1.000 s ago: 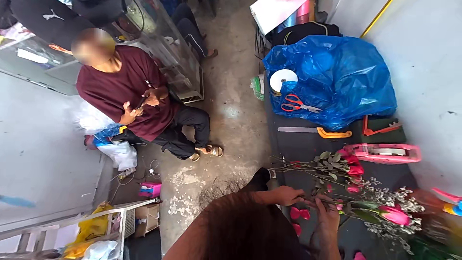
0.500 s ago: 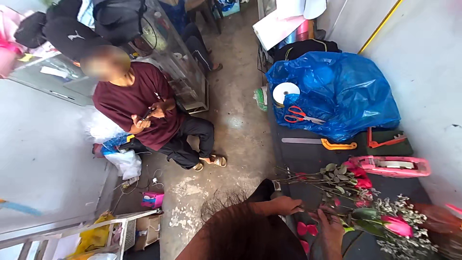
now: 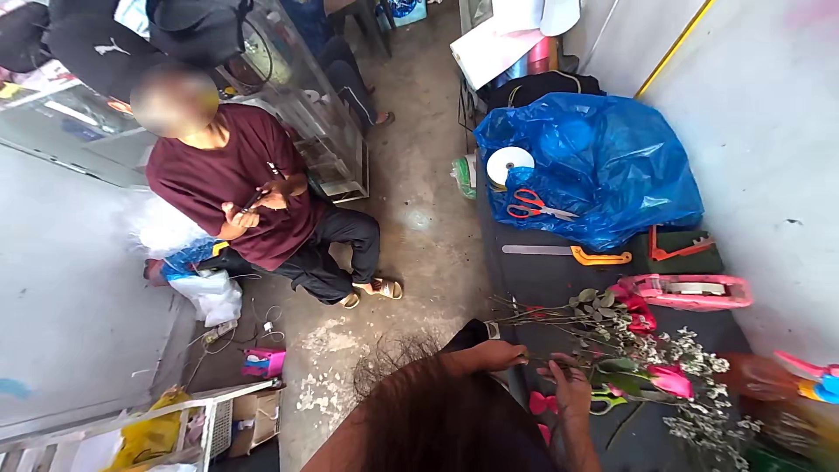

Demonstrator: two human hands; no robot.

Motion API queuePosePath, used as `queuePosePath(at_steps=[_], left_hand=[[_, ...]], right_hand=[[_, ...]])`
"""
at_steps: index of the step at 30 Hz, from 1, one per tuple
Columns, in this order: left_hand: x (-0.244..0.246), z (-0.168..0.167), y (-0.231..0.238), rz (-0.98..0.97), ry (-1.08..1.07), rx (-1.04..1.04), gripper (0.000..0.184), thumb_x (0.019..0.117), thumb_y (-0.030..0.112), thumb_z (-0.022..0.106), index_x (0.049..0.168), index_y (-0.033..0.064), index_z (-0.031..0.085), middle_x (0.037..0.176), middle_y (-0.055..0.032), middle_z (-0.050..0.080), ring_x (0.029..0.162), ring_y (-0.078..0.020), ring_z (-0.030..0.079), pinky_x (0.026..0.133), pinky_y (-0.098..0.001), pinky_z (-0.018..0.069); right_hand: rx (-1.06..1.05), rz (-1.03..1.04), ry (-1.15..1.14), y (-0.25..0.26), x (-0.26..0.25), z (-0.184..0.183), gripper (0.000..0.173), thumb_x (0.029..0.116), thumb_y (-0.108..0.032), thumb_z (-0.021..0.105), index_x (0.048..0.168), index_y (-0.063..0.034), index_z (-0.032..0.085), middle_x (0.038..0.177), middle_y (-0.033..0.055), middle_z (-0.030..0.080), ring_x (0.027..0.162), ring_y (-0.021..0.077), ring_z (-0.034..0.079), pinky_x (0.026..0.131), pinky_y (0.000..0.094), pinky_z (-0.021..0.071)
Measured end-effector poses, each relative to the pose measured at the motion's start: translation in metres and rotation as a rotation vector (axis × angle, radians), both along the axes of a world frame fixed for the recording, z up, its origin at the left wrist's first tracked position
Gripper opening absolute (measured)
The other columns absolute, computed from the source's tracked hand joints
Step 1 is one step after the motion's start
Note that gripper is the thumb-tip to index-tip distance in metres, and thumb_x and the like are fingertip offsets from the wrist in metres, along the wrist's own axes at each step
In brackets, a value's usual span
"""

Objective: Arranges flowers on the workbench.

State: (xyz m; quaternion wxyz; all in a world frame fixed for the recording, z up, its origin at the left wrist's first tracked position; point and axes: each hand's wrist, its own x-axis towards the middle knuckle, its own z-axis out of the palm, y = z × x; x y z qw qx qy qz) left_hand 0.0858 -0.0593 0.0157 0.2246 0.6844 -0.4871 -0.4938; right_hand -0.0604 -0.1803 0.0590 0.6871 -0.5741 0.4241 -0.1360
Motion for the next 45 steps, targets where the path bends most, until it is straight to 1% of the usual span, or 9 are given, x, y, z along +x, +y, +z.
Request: queuePosePath(at_steps=[10, 16, 21, 26, 29, 31, 37, 43, 45], left_hand=[[-0.008, -0.022, 0.002, -0.046, -0.031, -0.013, 0.038, 0.1104, 0.019, 0.042, 0.135, -0.0055, 0.056, 0.123, -0.0304, 0.065, 0.119, -0.0463, 0.062, 0.102, -0.0621, 0.0463], [-0.027, -0.045, -0.014, -0.275, -0.101, 0.181, 0.055, 0.0972, 0.018, 0.067, 0.149, 0.0092, 0.051, 0.150, -0.0239, 0.049, 0.141, -0.0439, 0.044, 0.110, -0.0646, 0.0395], [-0.031, -0.035, -0.050, 0.047, -0.346, -0.101, 0.044, 0.0913, 0.010, 0.067, 0.135, 0.0096, 0.065, 0.146, -0.0290, 0.049, 0.136, -0.0523, 0.044, 0.110, -0.0666, 0.0362], [-0.001, -0.045, -0.108, 0.363, -0.524, -0.084, 0.085, 0.0755, 0.017, 0.085, 0.149, -0.0011, 0.046, 0.157, -0.0378, 0.028, 0.145, -0.0587, 0.025, 0.113, -0.0713, 0.0268], [0.016, -0.053, -0.147, 0.228, -0.537, 0.225, 0.085, 0.0881, 0.024, 0.076, 0.158, 0.0059, 0.032, 0.152, -0.0272, 0.046, 0.141, -0.0468, 0.042, 0.116, -0.0686, 0.0249], [0.017, -0.057, -0.164, 0.065, -0.506, 0.355, 0.063, 0.0996, 0.023, 0.062, 0.155, 0.0058, 0.038, 0.143, -0.0229, 0.057, 0.132, -0.0414, 0.055, 0.111, -0.0640, 0.0374], [0.015, -0.081, -0.161, 0.166, -0.134, 0.320, 0.053, 0.0998, 0.014, 0.064, 0.146, -0.0032, 0.045, 0.127, -0.0302, 0.063, 0.113, -0.0402, 0.065, 0.100, -0.0534, 0.0511], [0.025, -0.078, -0.147, 0.166, -0.084, 0.123, 0.058, 0.0998, 0.011, 0.062, 0.149, -0.0079, 0.038, 0.129, -0.0330, 0.058, 0.115, -0.0410, 0.062, 0.099, -0.0525, 0.0506], [0.023, -0.070, -0.137, 0.093, -0.273, -0.131, 0.071, 0.0896, 0.005, 0.068, 0.151, -0.0078, 0.036, 0.145, -0.0385, 0.044, 0.132, -0.0544, 0.046, 0.107, -0.0646, 0.0390]], right_hand=[[-0.013, -0.101, 0.025, 0.000, -0.009, -0.004, 0.023, 0.1005, 0.004, 0.048, 0.120, 0.0120, 0.055, 0.100, 0.0090, 0.069, 0.072, 0.0063, 0.070, 0.069, 0.0227, 0.0608], [-0.532, -0.309, 0.314, -0.015, -0.057, 0.024, 0.033, 0.1038, -0.005, 0.047, 0.126, 0.0184, 0.055, 0.099, 0.0273, 0.069, 0.085, 0.0308, 0.070, 0.081, 0.0458, 0.0579], [-0.540, -0.332, 0.758, -0.069, -0.127, 0.026, 0.034, 0.1076, -0.014, 0.045, 0.129, 0.0072, 0.061, 0.109, 0.0290, 0.070, 0.098, 0.0451, 0.070, 0.088, 0.0610, 0.0532], [-0.269, -0.281, 0.877, -0.096, -0.155, -0.023, 0.039, 0.1084, -0.022, 0.047, 0.140, -0.0012, 0.057, 0.121, 0.0260, 0.069, 0.112, 0.0434, 0.067, 0.099, 0.0598, 0.0499], [-0.214, -0.309, 0.711, -0.096, -0.123, -0.036, 0.036, 0.1063, -0.020, 0.052, 0.136, -0.0017, 0.061, 0.117, 0.0223, 0.071, 0.107, 0.0379, 0.069, 0.097, 0.0546, 0.0524], [-0.120, -0.258, 0.619, -0.089, -0.089, -0.044, 0.038, 0.1066, -0.021, 0.052, 0.139, -0.0027, 0.059, 0.119, 0.0212, 0.070, 0.108, 0.0353, 0.069, 0.098, 0.0520, 0.0523], [0.106, -0.172, 0.496, -0.075, -0.007, -0.103, 0.048, 0.1047, -0.025, 0.058, 0.147, -0.0039, 0.050, 0.129, 0.0247, 0.065, 0.118, 0.0386, 0.066, 0.103, 0.0546, 0.0496], [-0.096, -0.490, 0.758, -0.048, -0.041, -0.050, 0.038, 0.1087, -0.023, 0.044, 0.139, -0.0064, 0.060, 0.113, 0.0222, 0.073, 0.104, 0.0419, 0.071, 0.092, 0.0599, 0.0532], [-0.291, -0.642, 0.870, -0.036, -0.068, -0.037, 0.036, 0.1063, -0.014, 0.045, 0.134, -0.0011, 0.064, 0.106, 0.0247, 0.074, 0.097, 0.0446, 0.072, 0.087, 0.0623, 0.0547]])
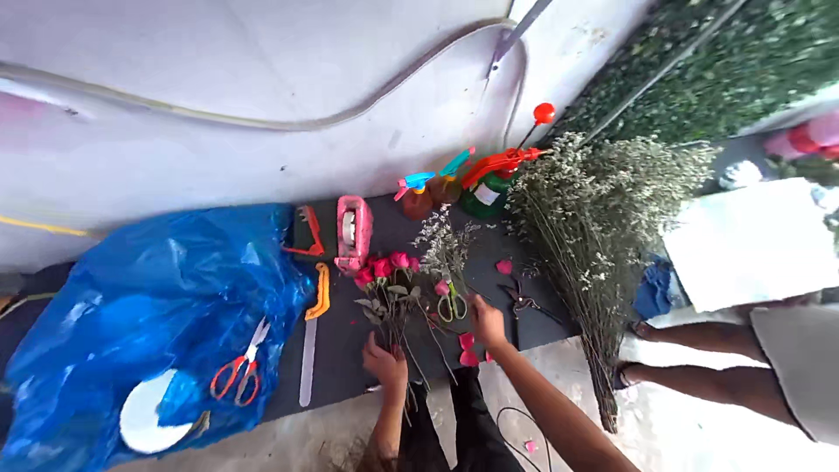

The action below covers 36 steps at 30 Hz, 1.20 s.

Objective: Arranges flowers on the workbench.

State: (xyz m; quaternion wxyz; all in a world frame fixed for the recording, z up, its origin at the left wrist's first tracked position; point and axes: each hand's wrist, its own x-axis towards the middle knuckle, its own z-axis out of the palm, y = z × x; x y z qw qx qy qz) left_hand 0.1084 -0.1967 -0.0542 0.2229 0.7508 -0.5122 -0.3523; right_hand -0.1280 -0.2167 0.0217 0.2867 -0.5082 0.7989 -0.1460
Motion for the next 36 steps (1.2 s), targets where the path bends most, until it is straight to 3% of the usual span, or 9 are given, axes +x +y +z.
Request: queuePosePath(at_steps=[4, 6, 9, 14, 20, 24, 28, 33, 36], left_hand=[[-0.018, 0.007, 0.012, -0.595, -0.086, -0.361, 0.054, 0.0768, -0.001, 0.074, 0.128, 0.0149, 0.071, 0.144, -0.0265, 0.055, 0.132, -0.0599, 0.045, 0.099, -0.0801, 0.0333], [-0.038, -0.003, 0.007, -0.921, -0.150, -0.342, 0.066, 0.0765, 0.000, 0.077, 0.134, 0.0302, 0.068, 0.154, -0.0100, 0.051, 0.143, -0.0496, 0.040, 0.104, -0.0817, 0.0261], [-0.054, -0.015, -0.021, -1.166, -0.277, -0.079, 0.054, 0.0931, 0.013, 0.069, 0.145, 0.0264, 0.059, 0.163, -0.0077, 0.038, 0.155, -0.0386, 0.020, 0.116, -0.0764, 0.0047], [-0.034, -0.006, -0.051, -1.083, -0.444, -0.050, 0.046, 0.0985, 0.034, 0.065, 0.141, 0.0171, 0.062, 0.149, -0.0176, 0.054, 0.147, -0.0439, 0.036, 0.117, -0.0752, 0.0085], [-0.011, 0.008, -0.044, -0.954, -0.421, -0.162, 0.049, 0.0946, 0.018, 0.069, 0.142, 0.0101, 0.059, 0.138, -0.0234, 0.060, 0.140, -0.0532, 0.040, 0.109, -0.0825, 0.0116], [-0.028, 0.017, -0.009, -0.865, -0.252, -0.235, 0.045, 0.0956, 0.016, 0.063, 0.139, 0.0042, 0.059, 0.139, -0.0317, 0.054, 0.136, -0.0588, 0.039, 0.105, -0.0829, 0.0202], [-0.082, 0.036, 0.063, -1.000, -0.114, -0.273, 0.045, 0.0949, 0.015, 0.063, 0.138, 0.0033, 0.059, 0.143, -0.0333, 0.049, 0.135, -0.0592, 0.039, 0.105, -0.0768, 0.0266], [-0.167, 0.062, 0.211, -1.299, 0.026, -0.276, 0.041, 0.0915, 0.006, 0.064, 0.132, -0.0017, 0.062, 0.138, -0.0351, 0.053, 0.131, -0.0617, 0.042, 0.103, -0.0755, 0.0313], [-0.203, 0.068, 0.308, -1.470, 0.037, -0.164, 0.039, 0.0914, 0.004, 0.064, 0.130, 0.0012, 0.065, 0.139, -0.0315, 0.054, 0.133, -0.0585, 0.041, 0.107, -0.0717, 0.0317]], right_hand=[[-0.108, -0.183, 0.235, -0.016, -0.062, 0.008, 0.037, 0.1063, -0.009, 0.043, 0.135, 0.0025, 0.062, 0.121, 0.0282, 0.069, 0.108, 0.0480, 0.069, 0.092, 0.0644, 0.0521], [0.189, -0.247, 0.287, -0.038, -0.088, 0.006, 0.040, 0.1076, -0.012, 0.042, 0.145, -0.0049, 0.054, 0.137, 0.0264, 0.061, 0.118, 0.0475, 0.064, 0.097, 0.0637, 0.0496], [0.613, -0.252, 0.259, -0.058, -0.113, -0.009, 0.060, 0.1029, -0.016, 0.054, 0.158, -0.0041, 0.032, 0.157, 0.0307, 0.036, 0.135, 0.0513, 0.048, 0.103, 0.0664, 0.0447], [0.596, -0.233, 0.310, -0.068, -0.113, -0.010, 0.042, 0.1046, -0.009, 0.049, 0.145, 0.0000, 0.051, 0.143, 0.0292, 0.054, 0.126, 0.0502, 0.056, 0.097, 0.0675, 0.0472], [0.084, -0.654, 0.070, -0.020, -0.087, -0.001, 0.074, 0.0916, -0.011, 0.070, 0.157, -0.0035, 0.035, 0.157, 0.0324, 0.034, 0.134, 0.0525, 0.047, 0.102, 0.0658, 0.0470], [-0.220, -0.531, 0.019, 0.131, -0.036, 0.000, 0.055, 0.0940, -0.016, 0.068, 0.146, -0.0074, 0.054, 0.153, 0.0289, 0.044, 0.139, 0.0461, 0.046, 0.112, 0.0595, 0.0417], [0.137, -0.503, -0.161, 0.380, 0.029, -0.016, 0.044, 0.0989, -0.020, 0.064, 0.142, -0.0130, 0.059, 0.150, 0.0250, 0.048, 0.139, 0.0421, 0.046, 0.114, 0.0589, 0.0378], [0.947, -1.408, -0.522, 0.729, 0.103, -0.045, 0.047, 0.1048, -0.031, 0.053, 0.137, 0.0026, 0.061, 0.146, 0.0268, 0.054, 0.140, 0.0417, 0.048, 0.115, 0.0601, 0.0365], [0.830, -1.729, -0.561, 0.855, 0.145, -0.018, 0.045, 0.1070, -0.022, 0.047, 0.139, 0.0083, 0.054, 0.146, 0.0271, 0.053, 0.140, 0.0360, 0.049, 0.116, 0.0502, 0.0382]])
